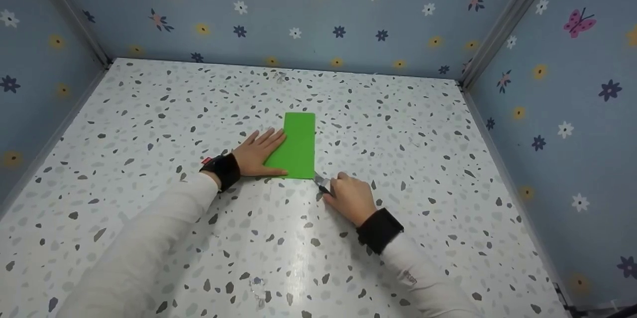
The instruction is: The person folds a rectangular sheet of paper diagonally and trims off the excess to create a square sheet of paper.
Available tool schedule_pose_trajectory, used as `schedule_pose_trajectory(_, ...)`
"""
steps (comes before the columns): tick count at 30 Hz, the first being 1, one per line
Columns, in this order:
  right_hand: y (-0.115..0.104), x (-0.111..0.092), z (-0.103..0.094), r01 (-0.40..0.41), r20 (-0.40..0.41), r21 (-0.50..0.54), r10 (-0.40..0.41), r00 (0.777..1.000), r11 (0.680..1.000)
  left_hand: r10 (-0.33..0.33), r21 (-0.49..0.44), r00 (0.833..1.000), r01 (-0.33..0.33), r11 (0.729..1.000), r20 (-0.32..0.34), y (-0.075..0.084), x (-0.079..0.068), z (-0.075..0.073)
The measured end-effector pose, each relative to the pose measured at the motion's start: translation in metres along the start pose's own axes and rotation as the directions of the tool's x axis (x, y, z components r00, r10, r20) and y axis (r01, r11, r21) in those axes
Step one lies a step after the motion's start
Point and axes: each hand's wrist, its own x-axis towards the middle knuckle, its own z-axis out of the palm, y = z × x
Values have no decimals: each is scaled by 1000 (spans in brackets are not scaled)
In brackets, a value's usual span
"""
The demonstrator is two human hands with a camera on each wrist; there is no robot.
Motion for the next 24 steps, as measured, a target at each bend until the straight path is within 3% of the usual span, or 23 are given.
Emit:
schedule_pose_trajectory(5,2,7,-1,-22,18,-5,22,1000,1000,3,36,1000,-3,999,-5,-3,4,4)
schedule_pose_trajectory(9,5,13,-1,-37,30,-15,38,999,999,3,14,1000,-3,1000,-6,1,-1,-1)
schedule_pose_trajectory(16,7,27,-3,-45,37,-9,45,998,999,14,-1,1000,-14,1000,-26,-4,2,6)
schedule_pose_trajectory(24,11,41,-4,-64,43,-7,64,997,998,-11,48,1000,10,999,15,1,1,0)
